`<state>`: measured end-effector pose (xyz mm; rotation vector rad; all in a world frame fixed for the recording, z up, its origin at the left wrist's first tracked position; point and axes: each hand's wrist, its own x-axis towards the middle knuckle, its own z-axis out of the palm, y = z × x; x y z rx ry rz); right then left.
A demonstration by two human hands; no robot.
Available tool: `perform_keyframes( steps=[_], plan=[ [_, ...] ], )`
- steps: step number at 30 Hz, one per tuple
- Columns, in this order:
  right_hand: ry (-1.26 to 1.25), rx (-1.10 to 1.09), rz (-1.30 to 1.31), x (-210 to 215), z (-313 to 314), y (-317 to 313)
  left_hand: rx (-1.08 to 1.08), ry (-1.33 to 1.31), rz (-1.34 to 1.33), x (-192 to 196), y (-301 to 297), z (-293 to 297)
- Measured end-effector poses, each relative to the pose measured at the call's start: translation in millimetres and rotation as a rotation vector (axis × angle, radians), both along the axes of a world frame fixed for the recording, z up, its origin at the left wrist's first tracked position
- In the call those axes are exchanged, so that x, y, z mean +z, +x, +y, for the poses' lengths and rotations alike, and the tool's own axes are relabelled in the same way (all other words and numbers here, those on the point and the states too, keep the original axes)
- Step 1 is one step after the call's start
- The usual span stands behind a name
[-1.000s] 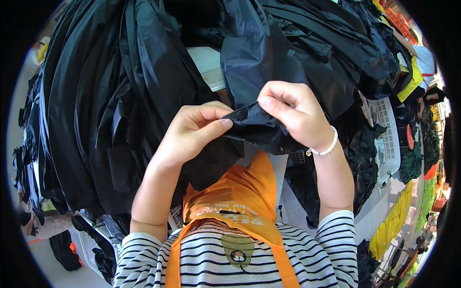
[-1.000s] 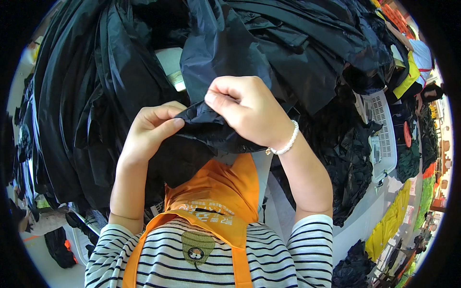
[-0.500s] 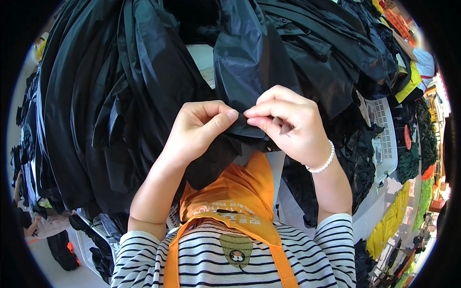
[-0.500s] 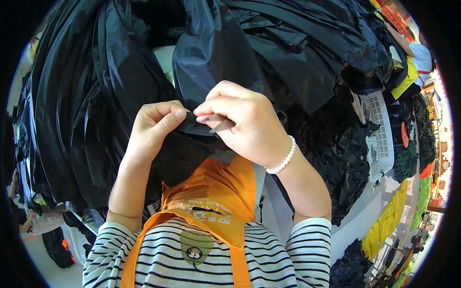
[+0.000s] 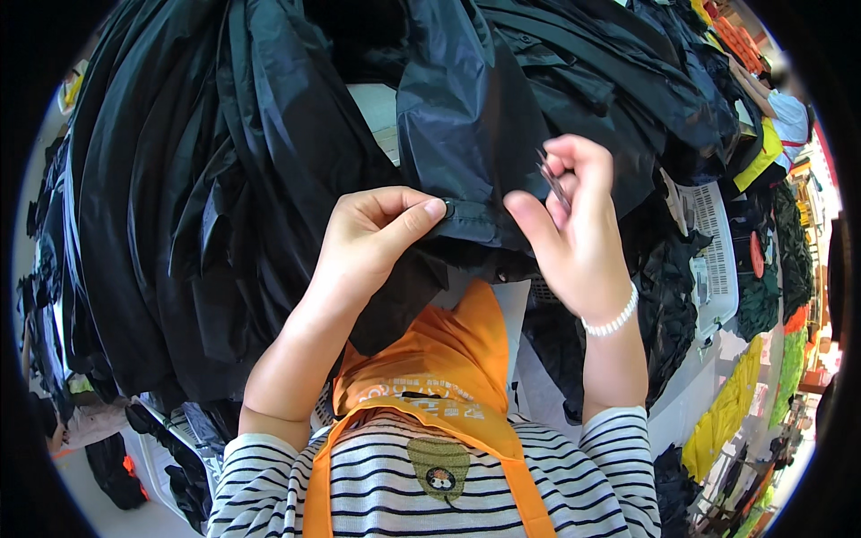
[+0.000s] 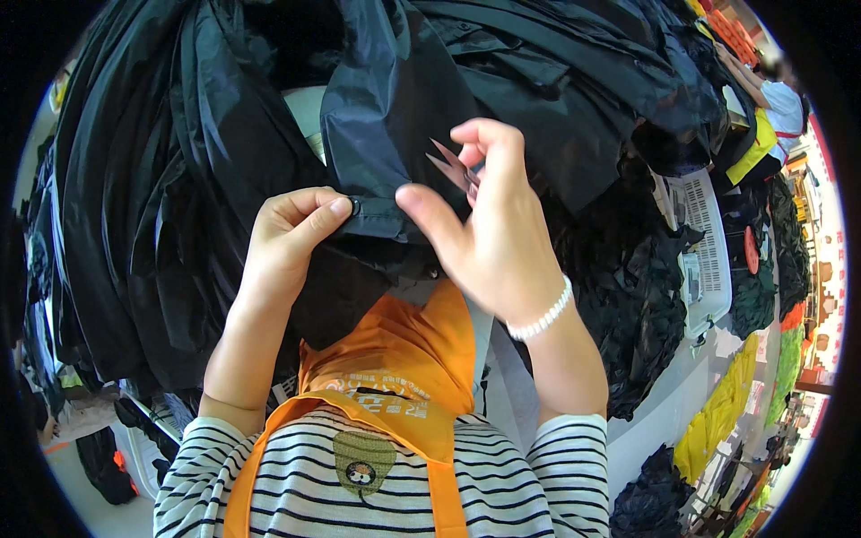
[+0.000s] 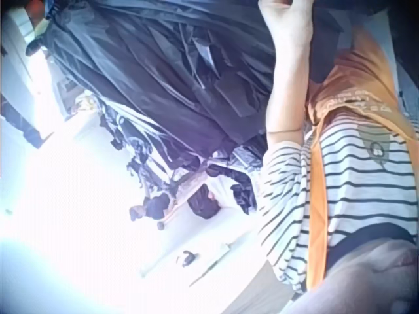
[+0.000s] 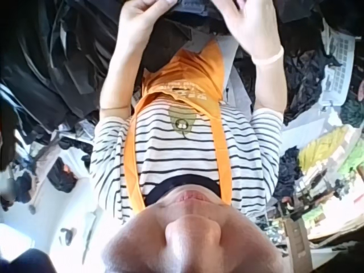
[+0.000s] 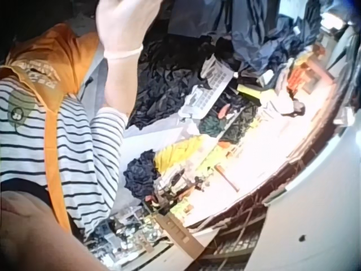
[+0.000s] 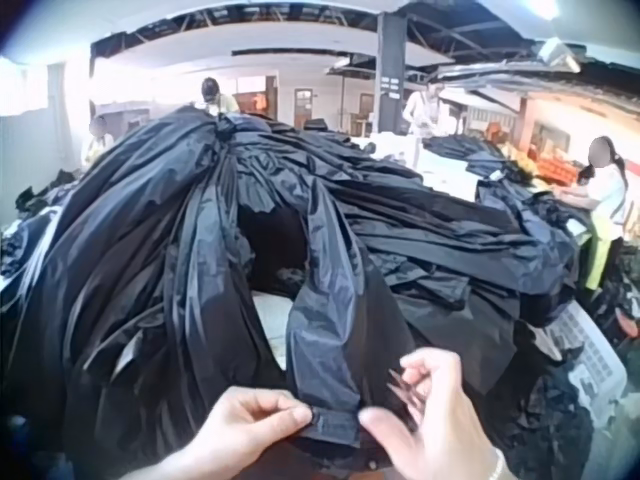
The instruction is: The person repeatedly picks up black fabric pieces from a large pile, uses small scissors to trim edges or threads, and places the pieces back on the pile. The hands and scissors are clearly visible throughout the process.
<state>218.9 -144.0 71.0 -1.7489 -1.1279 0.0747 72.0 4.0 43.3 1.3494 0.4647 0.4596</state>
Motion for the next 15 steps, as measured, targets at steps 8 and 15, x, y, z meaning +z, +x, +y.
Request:
perform_keyframes(
  steps=[8,15],
  plan=[
    [-0.129,0.111,-0.177,2.9,-19.8,-17.6,-0.021,-0.034,-0.082,-1.4,6.4,-13.3],
    [-0.059,0.095,-0.149,-2.8,-13.3,-21.9,0.003,0.049,-0.066,2.0,7.6,-18.7]
  ],
)
